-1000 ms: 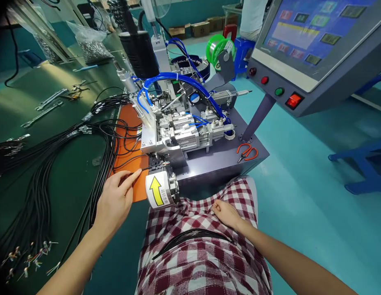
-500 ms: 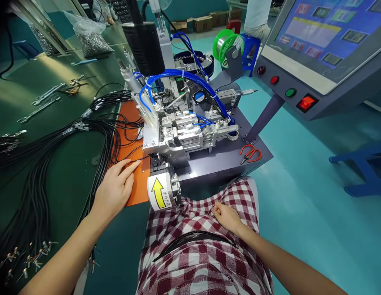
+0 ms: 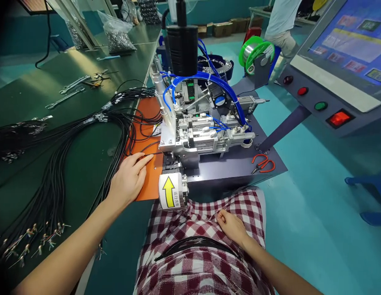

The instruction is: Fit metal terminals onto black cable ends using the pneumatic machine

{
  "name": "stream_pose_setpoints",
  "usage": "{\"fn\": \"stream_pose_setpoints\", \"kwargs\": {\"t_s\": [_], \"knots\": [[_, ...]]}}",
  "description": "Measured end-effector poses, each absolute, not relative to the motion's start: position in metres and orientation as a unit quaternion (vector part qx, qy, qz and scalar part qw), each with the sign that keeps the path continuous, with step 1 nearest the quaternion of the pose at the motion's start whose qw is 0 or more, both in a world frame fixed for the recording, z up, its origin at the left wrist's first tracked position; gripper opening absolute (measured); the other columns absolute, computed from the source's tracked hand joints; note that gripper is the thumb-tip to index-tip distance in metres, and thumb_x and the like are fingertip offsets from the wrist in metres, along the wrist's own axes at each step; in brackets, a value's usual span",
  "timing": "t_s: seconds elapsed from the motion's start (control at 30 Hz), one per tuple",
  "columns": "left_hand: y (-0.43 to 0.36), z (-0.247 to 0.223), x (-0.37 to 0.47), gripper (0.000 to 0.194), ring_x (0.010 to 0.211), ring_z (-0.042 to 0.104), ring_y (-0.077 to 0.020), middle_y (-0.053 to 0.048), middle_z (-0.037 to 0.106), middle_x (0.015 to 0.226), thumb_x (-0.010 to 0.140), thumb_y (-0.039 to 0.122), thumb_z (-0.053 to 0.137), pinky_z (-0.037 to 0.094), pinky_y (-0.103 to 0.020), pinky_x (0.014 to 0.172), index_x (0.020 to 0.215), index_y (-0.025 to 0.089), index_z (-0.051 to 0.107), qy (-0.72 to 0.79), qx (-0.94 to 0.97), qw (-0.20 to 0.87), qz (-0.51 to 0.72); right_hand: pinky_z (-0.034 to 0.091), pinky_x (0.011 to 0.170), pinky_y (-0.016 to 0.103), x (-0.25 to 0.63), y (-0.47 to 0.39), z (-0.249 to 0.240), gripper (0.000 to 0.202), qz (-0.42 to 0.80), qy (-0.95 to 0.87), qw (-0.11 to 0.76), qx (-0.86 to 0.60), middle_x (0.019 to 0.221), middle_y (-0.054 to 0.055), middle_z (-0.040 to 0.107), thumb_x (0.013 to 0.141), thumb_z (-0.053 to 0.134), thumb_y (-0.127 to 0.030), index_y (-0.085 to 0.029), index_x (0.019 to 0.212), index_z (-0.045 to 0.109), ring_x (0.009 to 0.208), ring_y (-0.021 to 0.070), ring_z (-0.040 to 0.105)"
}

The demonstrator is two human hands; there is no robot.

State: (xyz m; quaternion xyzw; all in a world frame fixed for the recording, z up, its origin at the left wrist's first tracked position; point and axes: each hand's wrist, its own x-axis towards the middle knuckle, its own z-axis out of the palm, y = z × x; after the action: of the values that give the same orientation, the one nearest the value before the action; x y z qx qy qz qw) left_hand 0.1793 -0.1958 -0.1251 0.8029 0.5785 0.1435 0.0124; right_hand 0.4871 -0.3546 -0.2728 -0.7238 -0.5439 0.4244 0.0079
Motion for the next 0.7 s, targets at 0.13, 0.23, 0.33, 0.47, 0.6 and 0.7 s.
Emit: {"fn": "stream_pose_setpoints", "kwargs": {"t_s": [0.13,0.23,0.33,0.47,0.6,0.7], "knots": [[-0.196,-0.128,0.178,0.047,0.125,0.053,-0.0250,-0.009,0.060,0.135,0.095,0.020,0.036,0.052,-0.038,0.098,0.134,0.025,0.061,0.572,0.806,0.016,0.151,0.034,0.064,0.026,0.487,-0.356,-0.276,0.017,0.420,-0.545,0.010,-0.726,0.077,0.000,0.067,0.094,0.044,-0.025,-0.022,0.078,0.051,0.070,0.0170,0.059],[-0.196,-0.129,0.178,0.046,0.126,0.053,-0.0254,-0.009,0.060,0.136,0.095,0.019,0.036,0.051,-0.040,0.101,0.133,0.023,0.062,0.563,0.811,0.019,0.159,0.034,0.063,0.026,0.486,-0.357,-0.283,0.018,0.413,-0.547,0.020,-0.728,0.074,0.000,0.067,0.092,0.045,-0.025,-0.022,0.076,0.052,0.068,0.0169,0.058],[-0.196,-0.130,0.178,0.046,0.126,0.054,-0.0251,-0.010,0.060,0.137,0.095,0.017,0.036,0.050,-0.042,0.104,0.132,0.022,0.062,0.557,0.813,0.020,0.170,0.035,0.063,0.027,0.488,-0.358,-0.292,0.017,0.409,-0.552,0.031,-0.726,0.072,0.000,0.067,0.091,0.045,-0.026,-0.022,0.076,0.053,0.066,0.0174,0.059],[-0.198,-0.131,0.179,0.045,0.127,0.054,-0.0226,-0.009,0.062,0.137,0.095,0.014,0.038,0.046,-0.041,0.110,0.133,0.021,0.060,0.554,0.812,0.017,0.185,0.039,0.061,0.027,0.490,-0.360,-0.299,0.019,0.408,-0.564,0.043,-0.717,0.070,0.000,0.066,0.088,0.043,-0.032,-0.024,0.073,0.051,0.064,0.0190,0.060],[-0.199,-0.130,0.179,0.037,0.126,0.056,-0.0231,-0.011,0.062,0.134,0.097,0.015,0.045,0.047,-0.044,0.109,0.131,0.018,0.059,0.555,0.808,0.014,0.197,0.044,0.059,0.028,0.491,-0.364,-0.308,0.023,0.408,-0.578,0.060,-0.704,0.063,0.000,0.064,0.085,0.042,-0.040,-0.025,0.069,0.047,0.060,0.0211,0.061],[-0.200,-0.131,0.178,0.032,0.124,0.058,-0.0255,-0.011,0.062,0.133,0.097,0.024,0.056,0.049,-0.050,0.103,0.128,0.019,0.059,0.554,0.806,0.018,0.208,0.047,0.062,0.030,0.493,-0.368,-0.320,0.028,0.402,-0.562,0.103,-0.716,0.065,0.002,0.063,0.084,0.037,-0.048,-0.027,0.070,0.049,0.062,0.0229,0.063]]}}
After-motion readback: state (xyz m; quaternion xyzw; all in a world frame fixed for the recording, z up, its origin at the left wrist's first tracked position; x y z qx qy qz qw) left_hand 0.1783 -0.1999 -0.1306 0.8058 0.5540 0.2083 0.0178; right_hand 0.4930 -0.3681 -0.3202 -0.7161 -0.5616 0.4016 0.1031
